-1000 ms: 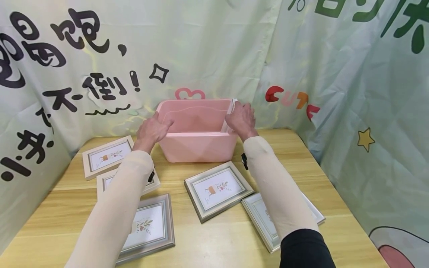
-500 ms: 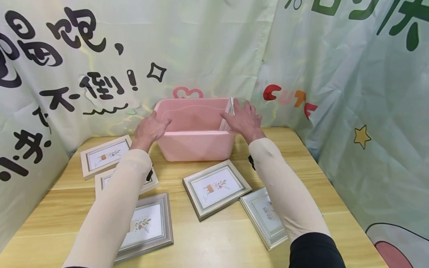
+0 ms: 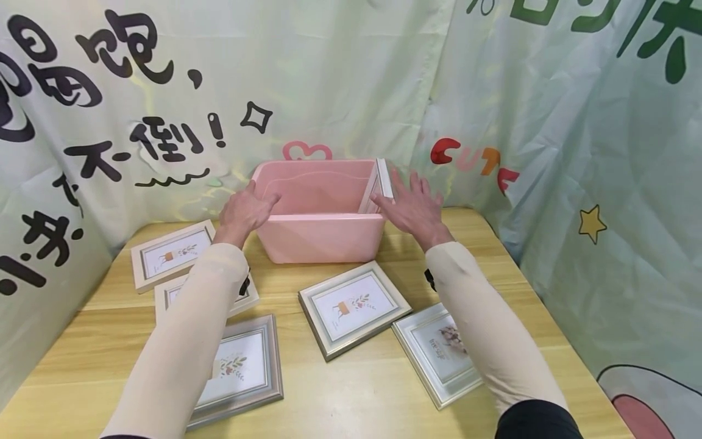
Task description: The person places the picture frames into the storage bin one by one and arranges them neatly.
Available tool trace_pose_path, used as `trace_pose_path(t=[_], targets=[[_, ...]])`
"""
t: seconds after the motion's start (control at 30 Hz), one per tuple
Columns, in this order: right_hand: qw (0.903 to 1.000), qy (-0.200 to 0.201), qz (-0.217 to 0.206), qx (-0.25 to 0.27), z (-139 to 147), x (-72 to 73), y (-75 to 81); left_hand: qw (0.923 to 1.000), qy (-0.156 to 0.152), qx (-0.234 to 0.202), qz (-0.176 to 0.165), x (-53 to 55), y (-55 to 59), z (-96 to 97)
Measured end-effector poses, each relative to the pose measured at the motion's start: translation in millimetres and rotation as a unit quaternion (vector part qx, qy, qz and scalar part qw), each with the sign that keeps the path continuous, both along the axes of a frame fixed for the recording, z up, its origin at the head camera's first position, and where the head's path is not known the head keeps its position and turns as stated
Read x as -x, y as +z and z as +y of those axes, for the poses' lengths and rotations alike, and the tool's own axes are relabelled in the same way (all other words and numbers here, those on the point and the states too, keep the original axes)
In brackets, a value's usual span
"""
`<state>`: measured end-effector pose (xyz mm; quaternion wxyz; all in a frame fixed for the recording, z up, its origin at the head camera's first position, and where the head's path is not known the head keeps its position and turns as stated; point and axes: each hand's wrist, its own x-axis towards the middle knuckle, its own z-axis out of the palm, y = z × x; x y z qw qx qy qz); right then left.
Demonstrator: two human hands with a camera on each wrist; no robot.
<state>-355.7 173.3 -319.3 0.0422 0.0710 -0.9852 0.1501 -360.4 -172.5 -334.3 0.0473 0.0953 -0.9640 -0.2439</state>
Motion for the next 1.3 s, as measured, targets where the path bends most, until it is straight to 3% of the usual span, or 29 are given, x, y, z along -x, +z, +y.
trace_pose_path(t=[0.8, 1.3], targets=[[0.9998, -0.006, 0.017, 0.003, 31.4, -28.0, -30.0, 1.0000, -0.006, -0.007, 0.003, -1.0, 0.7, 0.5], [0.9996, -0.013, -0.016, -0.018, 54.2, -51.6, -65.4, 0.9999, -0.002, -0.011, 0.001, -2.0, 0.0, -1.2]])
